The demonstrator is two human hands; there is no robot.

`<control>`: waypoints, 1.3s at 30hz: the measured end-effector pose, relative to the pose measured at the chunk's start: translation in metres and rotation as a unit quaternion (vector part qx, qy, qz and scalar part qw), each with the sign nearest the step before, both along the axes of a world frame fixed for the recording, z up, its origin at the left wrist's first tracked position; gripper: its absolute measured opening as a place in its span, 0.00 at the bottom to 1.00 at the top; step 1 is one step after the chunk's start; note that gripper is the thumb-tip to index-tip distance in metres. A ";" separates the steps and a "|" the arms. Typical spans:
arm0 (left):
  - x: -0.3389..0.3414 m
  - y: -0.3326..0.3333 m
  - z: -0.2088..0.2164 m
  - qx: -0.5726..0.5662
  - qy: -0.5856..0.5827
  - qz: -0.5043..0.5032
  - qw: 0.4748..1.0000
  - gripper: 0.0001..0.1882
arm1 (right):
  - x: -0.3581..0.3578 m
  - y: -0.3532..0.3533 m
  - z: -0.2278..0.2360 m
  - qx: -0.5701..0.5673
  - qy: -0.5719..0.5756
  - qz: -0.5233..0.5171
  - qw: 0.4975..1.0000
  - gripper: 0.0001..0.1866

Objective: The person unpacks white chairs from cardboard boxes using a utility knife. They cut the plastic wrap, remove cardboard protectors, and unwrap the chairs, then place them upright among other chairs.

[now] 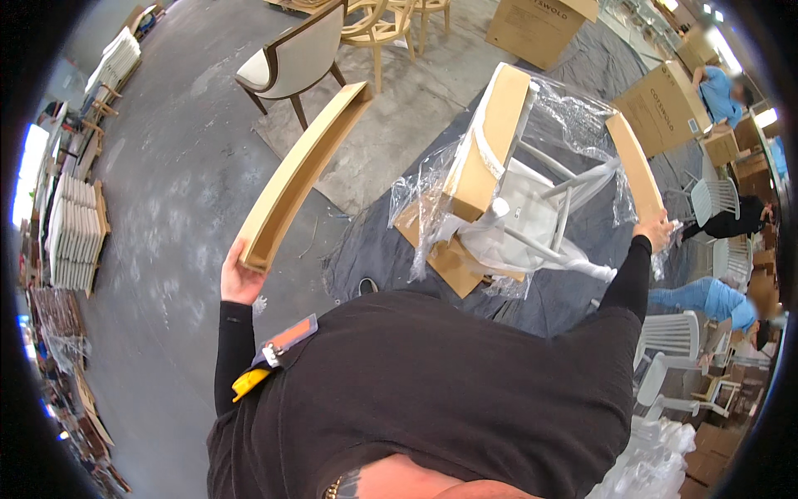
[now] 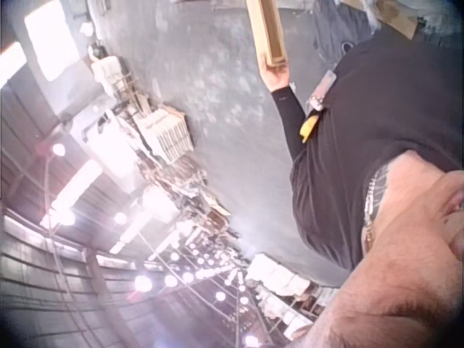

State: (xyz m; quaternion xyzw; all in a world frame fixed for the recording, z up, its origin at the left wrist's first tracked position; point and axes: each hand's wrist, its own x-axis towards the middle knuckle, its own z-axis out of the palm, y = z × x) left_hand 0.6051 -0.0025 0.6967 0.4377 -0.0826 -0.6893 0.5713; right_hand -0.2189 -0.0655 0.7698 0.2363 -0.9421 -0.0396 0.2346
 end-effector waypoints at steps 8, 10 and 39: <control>0.048 -0.012 -0.011 0.111 -0.024 -0.053 0.992 0.25 | 0.107 -0.035 -0.038 -0.098 -0.051 -0.070 0.991 0.39; 0.040 -0.052 -0.018 0.108 0.031 -0.145 0.983 0.24 | 0.139 -0.034 -0.050 -0.217 -0.013 0.166 0.962 0.36; -0.043 -0.584 -0.075 0.089 0.134 -0.368 0.916 0.26 | 0.552 -0.461 -0.089 -0.275 -0.556 0.431 0.656 0.14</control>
